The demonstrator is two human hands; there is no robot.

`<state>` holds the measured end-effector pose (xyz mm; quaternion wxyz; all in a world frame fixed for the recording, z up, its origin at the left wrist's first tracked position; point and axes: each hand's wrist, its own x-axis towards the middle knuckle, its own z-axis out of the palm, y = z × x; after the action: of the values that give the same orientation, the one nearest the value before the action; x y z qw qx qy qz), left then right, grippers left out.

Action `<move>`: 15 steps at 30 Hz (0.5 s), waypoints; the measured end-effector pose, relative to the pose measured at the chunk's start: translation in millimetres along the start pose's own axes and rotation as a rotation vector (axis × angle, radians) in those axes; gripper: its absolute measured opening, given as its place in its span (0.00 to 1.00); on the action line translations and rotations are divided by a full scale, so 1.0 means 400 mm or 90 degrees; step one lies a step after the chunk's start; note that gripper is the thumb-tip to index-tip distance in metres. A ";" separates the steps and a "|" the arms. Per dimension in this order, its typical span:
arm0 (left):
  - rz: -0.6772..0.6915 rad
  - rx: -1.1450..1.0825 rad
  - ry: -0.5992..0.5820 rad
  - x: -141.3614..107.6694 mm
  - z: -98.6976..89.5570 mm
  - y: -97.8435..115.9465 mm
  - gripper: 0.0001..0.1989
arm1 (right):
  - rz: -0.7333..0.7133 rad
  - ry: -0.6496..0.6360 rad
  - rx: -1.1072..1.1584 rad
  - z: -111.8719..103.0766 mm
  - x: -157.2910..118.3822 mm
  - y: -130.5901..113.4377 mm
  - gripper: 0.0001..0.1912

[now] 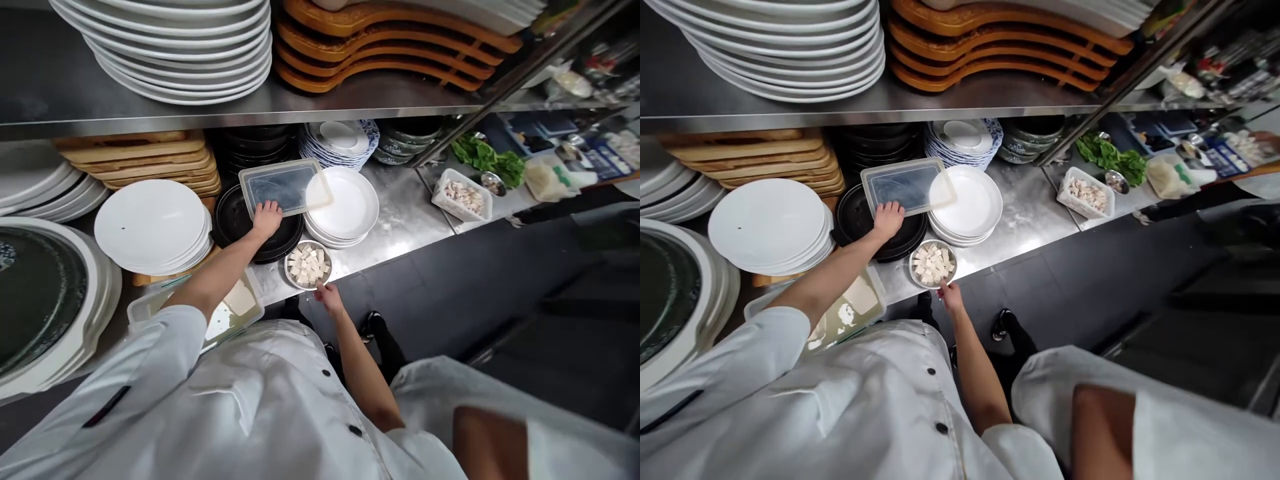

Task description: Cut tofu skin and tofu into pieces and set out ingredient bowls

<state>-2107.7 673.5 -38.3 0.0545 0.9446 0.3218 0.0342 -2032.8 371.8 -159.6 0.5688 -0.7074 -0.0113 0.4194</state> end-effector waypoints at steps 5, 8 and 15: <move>-0.024 0.012 0.008 -0.033 -0.150 -0.047 0.17 | 0.007 -0.055 -0.144 -0.127 0.059 -0.089 0.30; -0.116 0.007 -0.021 -0.203 -0.321 -0.157 0.17 | -0.055 -0.023 -0.216 -0.208 0.094 -0.174 0.30; -0.410 -0.111 -0.005 -0.783 -0.449 -0.419 0.31 | -0.245 -0.362 -0.314 -0.072 0.075 -0.310 0.23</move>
<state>-2474.6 628.5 109.8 0.1447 0.7861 0.5997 0.0388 -1938.5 407.5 -76.1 0.4246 -0.6633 -0.4001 0.4687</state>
